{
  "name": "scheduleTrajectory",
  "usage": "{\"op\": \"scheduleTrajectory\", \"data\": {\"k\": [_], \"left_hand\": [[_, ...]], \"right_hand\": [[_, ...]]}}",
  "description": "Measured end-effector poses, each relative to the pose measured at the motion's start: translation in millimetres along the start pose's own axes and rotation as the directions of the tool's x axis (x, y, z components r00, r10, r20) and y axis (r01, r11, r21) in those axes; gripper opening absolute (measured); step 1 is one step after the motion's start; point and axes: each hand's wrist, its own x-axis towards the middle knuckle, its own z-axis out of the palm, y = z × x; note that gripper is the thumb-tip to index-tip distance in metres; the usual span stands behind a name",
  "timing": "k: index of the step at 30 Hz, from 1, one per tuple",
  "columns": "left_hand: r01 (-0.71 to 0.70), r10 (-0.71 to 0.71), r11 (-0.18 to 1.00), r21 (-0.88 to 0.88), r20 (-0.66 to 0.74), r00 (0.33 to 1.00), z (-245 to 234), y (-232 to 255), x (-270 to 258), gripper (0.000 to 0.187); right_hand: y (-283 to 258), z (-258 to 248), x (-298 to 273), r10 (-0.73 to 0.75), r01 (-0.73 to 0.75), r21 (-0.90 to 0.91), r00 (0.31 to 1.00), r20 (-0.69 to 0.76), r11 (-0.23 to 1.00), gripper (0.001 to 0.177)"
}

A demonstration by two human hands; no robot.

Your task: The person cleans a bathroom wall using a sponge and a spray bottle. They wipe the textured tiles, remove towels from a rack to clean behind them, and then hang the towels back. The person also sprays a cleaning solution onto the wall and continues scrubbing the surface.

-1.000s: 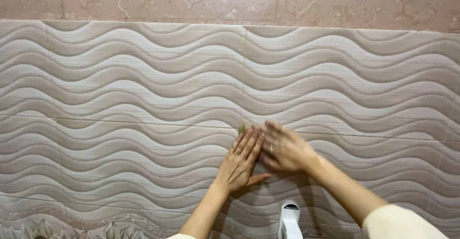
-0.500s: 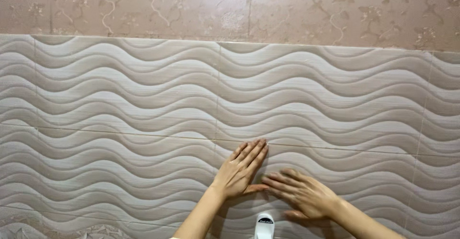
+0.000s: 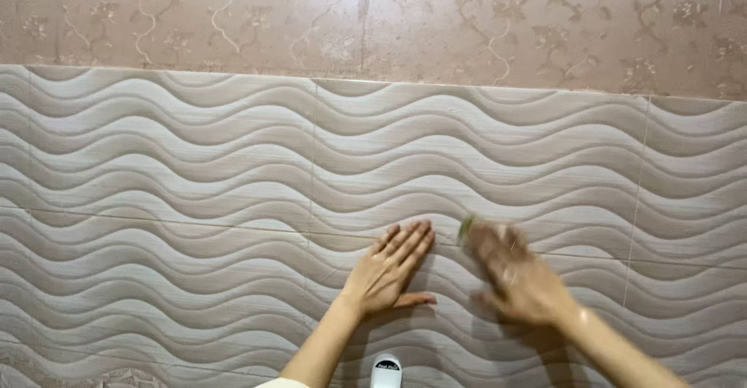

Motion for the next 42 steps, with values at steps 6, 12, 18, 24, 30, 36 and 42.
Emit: {"op": "scheduleTrajectory", "data": {"k": [6,12,18,24,30,36,42], "left_hand": [[-0.09,0.091,0.995,-0.048,0.016,0.996,9,23,14,0.108],[-0.169,0.169,0.983,0.065,0.003,0.986,15,22,23,0.105],[-0.416,0.406,0.9,0.132,0.092,0.909,33,27,42,0.1],[-0.525,0.496,0.843,0.117,0.206,0.844,31,23,62,0.098],[-0.487,0.476,0.857,0.17,0.103,0.873,22,21,82,0.092],[-0.484,0.465,0.867,0.121,0.152,0.872,30,35,115,0.093],[-0.511,0.476,0.847,0.149,0.216,0.852,38,42,127,0.094]], "right_hand": [[-6,12,-31,-0.376,0.381,-0.057,0.923,0.084,0.923,0.088],[97,-40,19,0.12,-0.123,-0.184,0.992,-0.027,0.975,0.093],[81,-26,114,0.028,-0.046,-0.232,0.996,-0.08,0.972,0.082],[56,-27,49,-0.194,0.192,-0.195,0.981,0.011,0.962,0.075],[134,-52,24,0.094,-0.115,-0.227,0.99,-0.1,0.967,0.076],[120,-33,103,0.057,-0.078,-0.147,0.988,-0.14,0.986,0.072],[99,-42,5,-0.172,0.153,-0.218,0.982,-0.072,0.964,0.065]]}}
